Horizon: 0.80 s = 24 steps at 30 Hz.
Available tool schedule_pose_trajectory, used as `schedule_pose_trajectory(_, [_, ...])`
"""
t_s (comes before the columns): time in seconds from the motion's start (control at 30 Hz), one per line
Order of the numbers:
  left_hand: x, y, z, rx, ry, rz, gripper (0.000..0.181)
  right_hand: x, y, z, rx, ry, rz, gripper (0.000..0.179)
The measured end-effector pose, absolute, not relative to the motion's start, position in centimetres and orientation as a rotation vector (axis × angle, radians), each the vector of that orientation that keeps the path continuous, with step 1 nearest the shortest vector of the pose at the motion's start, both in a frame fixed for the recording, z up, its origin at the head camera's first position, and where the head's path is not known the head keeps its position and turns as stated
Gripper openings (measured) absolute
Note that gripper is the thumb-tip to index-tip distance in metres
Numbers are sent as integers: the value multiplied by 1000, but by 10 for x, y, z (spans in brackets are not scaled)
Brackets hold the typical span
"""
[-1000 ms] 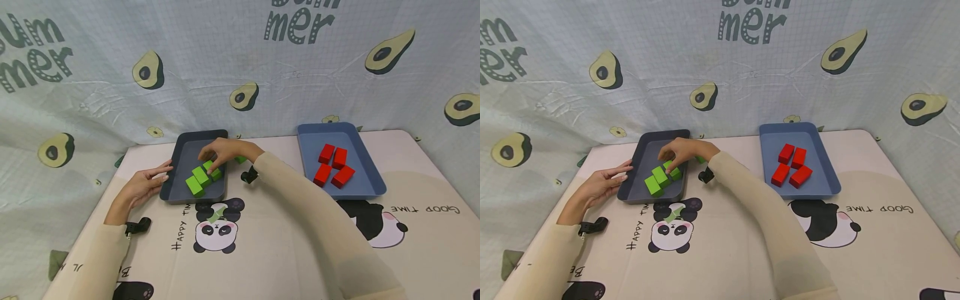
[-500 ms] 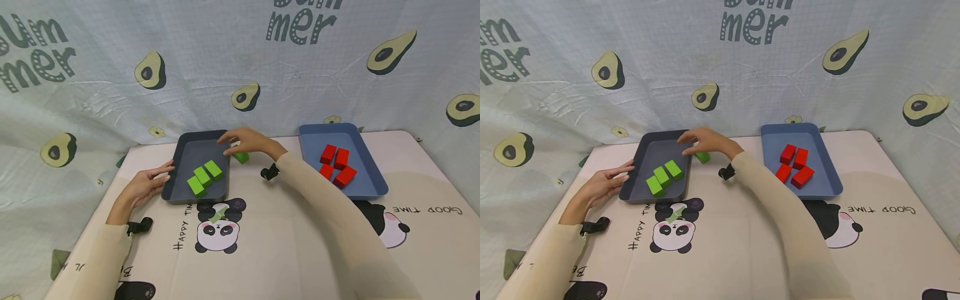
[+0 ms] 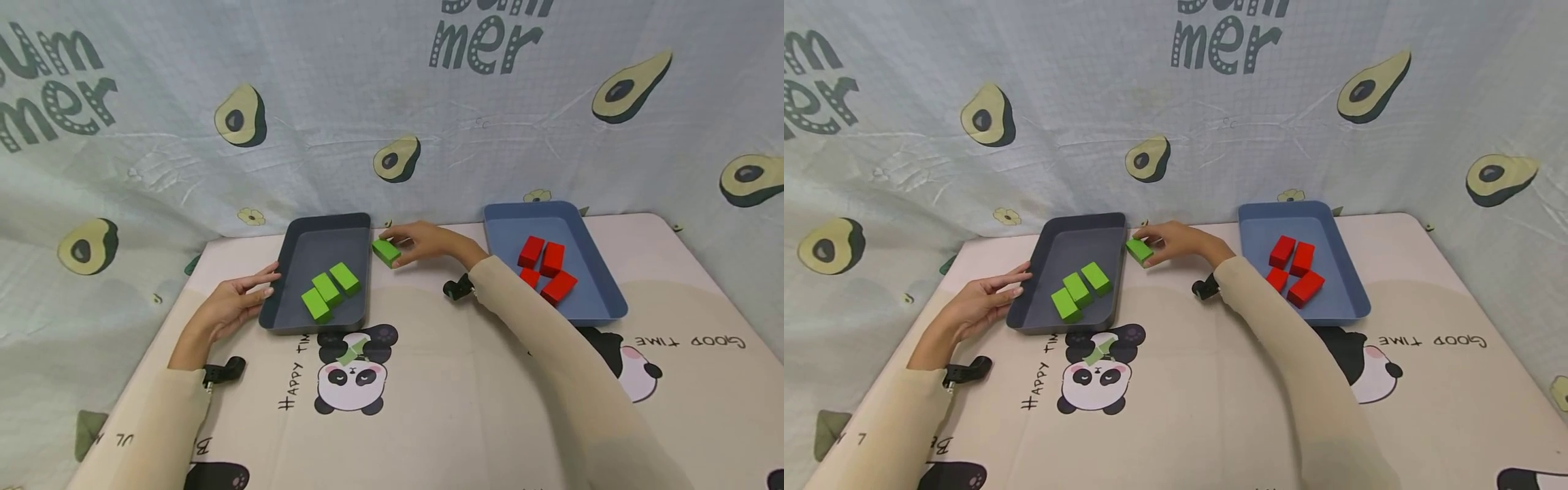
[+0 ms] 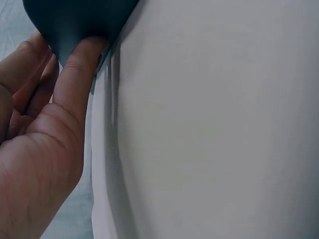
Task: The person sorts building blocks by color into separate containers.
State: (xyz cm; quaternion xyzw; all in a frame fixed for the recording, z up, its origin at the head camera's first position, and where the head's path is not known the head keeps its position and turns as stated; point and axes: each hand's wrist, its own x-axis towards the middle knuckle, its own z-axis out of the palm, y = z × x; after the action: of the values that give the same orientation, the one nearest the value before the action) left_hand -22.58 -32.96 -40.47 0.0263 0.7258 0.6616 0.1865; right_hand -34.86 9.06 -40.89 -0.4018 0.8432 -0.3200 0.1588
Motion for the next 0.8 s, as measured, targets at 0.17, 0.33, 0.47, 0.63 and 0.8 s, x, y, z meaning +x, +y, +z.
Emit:
schedule_pose_trajectory(0.17, [-224, -330, -407, 70, 2057, 1845, 62, -350, 89, -412, -1145, 2396, -928, 75])
schedule_pose_trajectory(0.33, [-224, -330, -407, 71, 2059, 1839, 63, -353, 89, -415, -1140, 2384, -968, 72])
schedule_pose_trajectory(0.47, [-225, -329, -407, 61, 2060, 1839, 63, -355, 89, -415, -1135, 2387, -981, 71])
schedule_pose_trajectory(0.63, [-225, -328, -405, 54, 2044, 1852, 63, -358, 87, -416, -1144, 2438, -924, 73])
schedule_pose_trajectory(0.8, [-225, -327, -403, 56, 2015, 1875, 62, -357, 85, -416, -1107, 2457, -925, 68])
